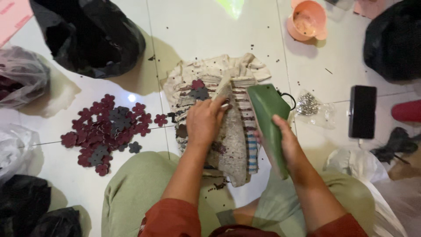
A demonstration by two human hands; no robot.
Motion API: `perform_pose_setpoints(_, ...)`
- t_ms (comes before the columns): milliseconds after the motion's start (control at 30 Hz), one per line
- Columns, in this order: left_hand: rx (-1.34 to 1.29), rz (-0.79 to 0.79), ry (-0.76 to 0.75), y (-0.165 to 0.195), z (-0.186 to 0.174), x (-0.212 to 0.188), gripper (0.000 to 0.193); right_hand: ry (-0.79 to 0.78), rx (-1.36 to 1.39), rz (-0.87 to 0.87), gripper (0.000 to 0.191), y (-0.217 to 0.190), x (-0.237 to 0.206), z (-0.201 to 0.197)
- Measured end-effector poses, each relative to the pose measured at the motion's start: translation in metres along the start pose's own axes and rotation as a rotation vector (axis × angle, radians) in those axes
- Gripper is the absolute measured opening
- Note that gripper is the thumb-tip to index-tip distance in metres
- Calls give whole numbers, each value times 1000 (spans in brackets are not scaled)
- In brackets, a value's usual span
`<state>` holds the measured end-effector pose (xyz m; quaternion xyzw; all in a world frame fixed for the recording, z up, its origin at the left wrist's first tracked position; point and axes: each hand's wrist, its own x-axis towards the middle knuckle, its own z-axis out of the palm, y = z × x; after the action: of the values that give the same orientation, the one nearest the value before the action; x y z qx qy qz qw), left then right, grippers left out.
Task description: The person sits on the floor holding a green shoe last with fabric wrapped over it, and attaches dark red and gray flower-shaped fabric cutouts to the fabric using a small pin-like tool, pressing each flower into place one at a time while gathering more cutouts from the pile beside them.
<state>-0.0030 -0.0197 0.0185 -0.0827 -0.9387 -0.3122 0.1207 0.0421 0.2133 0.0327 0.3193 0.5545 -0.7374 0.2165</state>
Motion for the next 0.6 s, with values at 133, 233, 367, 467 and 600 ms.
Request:
perform_pose_setpoints(133, -57, -226, -75, 4, -11, 7, 18, -113, 171, 158, 82, -1, 10, -2)
perform_pose_setpoints(233, -72, -581, -188, -8, -39, 16, 27, -126, 144, 139, 79, -2, 10, -1)
perform_pose_setpoints(367, 363, -667, -237, -64, -119, 0, 30, -97, 74, 142, 77, -5, 11, 2)
perform_pose_setpoints(467, 415, -749, -329, -85, -132, -9, 35, -92, 71, 126, 75, -7, 12, 3)
perform_pose_setpoints(600, 132, -744, -231, -82, -90, 3, 36, -105, 96, 129, 77, -7, 12, 6)
